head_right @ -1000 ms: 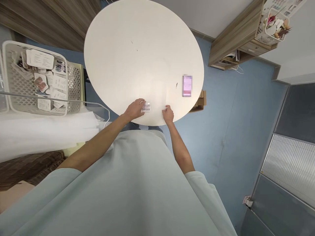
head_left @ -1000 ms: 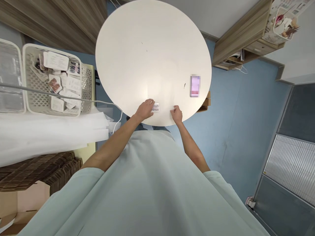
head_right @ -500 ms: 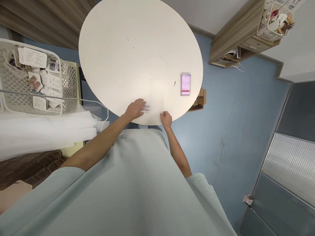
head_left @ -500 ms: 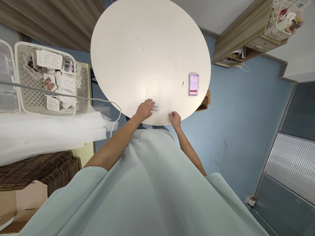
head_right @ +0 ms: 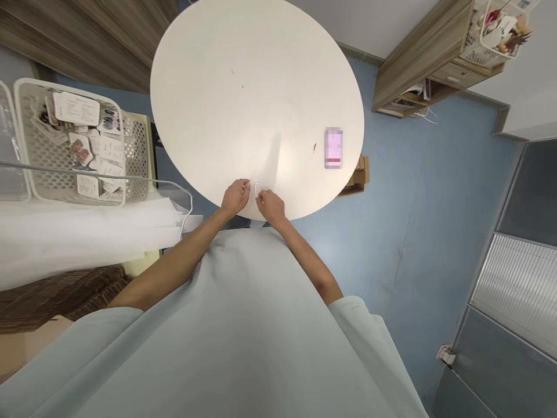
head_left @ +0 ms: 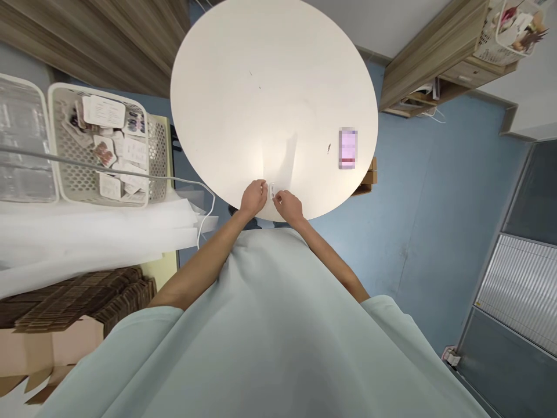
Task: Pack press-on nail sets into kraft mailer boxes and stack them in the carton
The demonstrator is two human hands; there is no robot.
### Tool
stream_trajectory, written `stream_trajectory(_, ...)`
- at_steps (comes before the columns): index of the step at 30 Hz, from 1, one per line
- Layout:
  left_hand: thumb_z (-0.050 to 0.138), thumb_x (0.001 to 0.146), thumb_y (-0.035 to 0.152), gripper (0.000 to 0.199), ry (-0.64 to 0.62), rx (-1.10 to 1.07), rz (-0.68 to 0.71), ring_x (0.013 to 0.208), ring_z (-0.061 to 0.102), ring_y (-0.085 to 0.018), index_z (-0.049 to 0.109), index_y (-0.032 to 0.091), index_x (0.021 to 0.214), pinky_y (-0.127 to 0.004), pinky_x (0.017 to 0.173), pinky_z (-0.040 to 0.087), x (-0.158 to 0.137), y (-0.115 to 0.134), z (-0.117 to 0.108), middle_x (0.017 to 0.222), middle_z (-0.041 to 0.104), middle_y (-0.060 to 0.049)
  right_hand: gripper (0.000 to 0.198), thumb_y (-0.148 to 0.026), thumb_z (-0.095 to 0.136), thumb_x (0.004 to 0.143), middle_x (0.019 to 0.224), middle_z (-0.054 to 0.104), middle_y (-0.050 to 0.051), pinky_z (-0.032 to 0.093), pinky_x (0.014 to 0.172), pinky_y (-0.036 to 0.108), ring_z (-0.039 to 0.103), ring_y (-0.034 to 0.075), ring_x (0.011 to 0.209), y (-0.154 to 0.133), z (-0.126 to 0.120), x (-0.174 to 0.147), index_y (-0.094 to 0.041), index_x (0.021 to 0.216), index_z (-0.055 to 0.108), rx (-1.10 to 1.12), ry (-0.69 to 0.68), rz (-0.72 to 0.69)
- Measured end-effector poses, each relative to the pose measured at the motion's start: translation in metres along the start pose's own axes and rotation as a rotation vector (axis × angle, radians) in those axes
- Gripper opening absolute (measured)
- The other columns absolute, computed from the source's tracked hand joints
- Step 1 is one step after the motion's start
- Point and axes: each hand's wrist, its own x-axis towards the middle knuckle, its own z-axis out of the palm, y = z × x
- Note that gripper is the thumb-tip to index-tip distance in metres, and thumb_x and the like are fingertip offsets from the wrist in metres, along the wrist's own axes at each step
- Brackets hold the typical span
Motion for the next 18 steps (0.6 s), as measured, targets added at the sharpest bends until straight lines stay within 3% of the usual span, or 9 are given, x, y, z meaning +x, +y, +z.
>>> stream_trajectory(4,0.047,0.110,0.054,0.046,-0.075,-0.105,-0.165,0.123,0.074,-0.032,0.072,0.021,0.129,-0.043,0.109,0.055,-0.004,-0.005,-0.002,0.133,0.080,-0.012,0.021,-0.027,0.053,0.114,0.118,0.076,0.008,0.051,0.079,0.033,0.071,0.024,0.100,-0.008,0.013,0.011,-0.022,0.111,0.073,-0.085,-0.090,-0.019)
stream_trajectory(7,0.061,0.103,0.046,0.038,-0.089,-0.062,-0.206,0.125,0.074,-0.032,0.073,0.022,0.129,-0.042,0.107,0.055,-0.001,-0.006,0.003,0.134,0.081,-0.011,0.025,-0.025,0.050,0.114,0.121,0.076,0.009,0.053,0.082,0.033,0.072,0.024,0.104,-0.010,0.020,0.013,-0.023,0.113,0.074,-0.120,-0.122,-0.011)
stream_trajectory(13,0.055,0.102,0.034,0.028,-0.057,-0.022,-0.239,0.119,0.076,-0.032,0.079,0.024,0.112,-0.041,0.105,0.057,0.012,-0.007,0.014,0.125,0.083,-0.010,0.024,-0.034,0.054,0.115,0.126,0.076,0.009,0.056,0.091,0.035,0.072,0.025,0.110,-0.009,0.024,0.010,-0.023,0.120,0.075,-0.080,-0.137,0.007)
stream_trajectory(18,0.055,0.100,0.036,0.028,-0.039,-0.040,-0.253,0.111,0.077,-0.034,0.081,0.025,0.106,-0.045,0.100,0.060,0.019,-0.012,0.019,0.115,0.085,-0.010,0.020,-0.036,0.059,0.113,0.121,0.078,0.007,0.056,0.091,0.036,0.073,0.025,0.107,0.007,0.014,0.006,-0.024,0.115,0.075,0.057,-0.024,0.078)
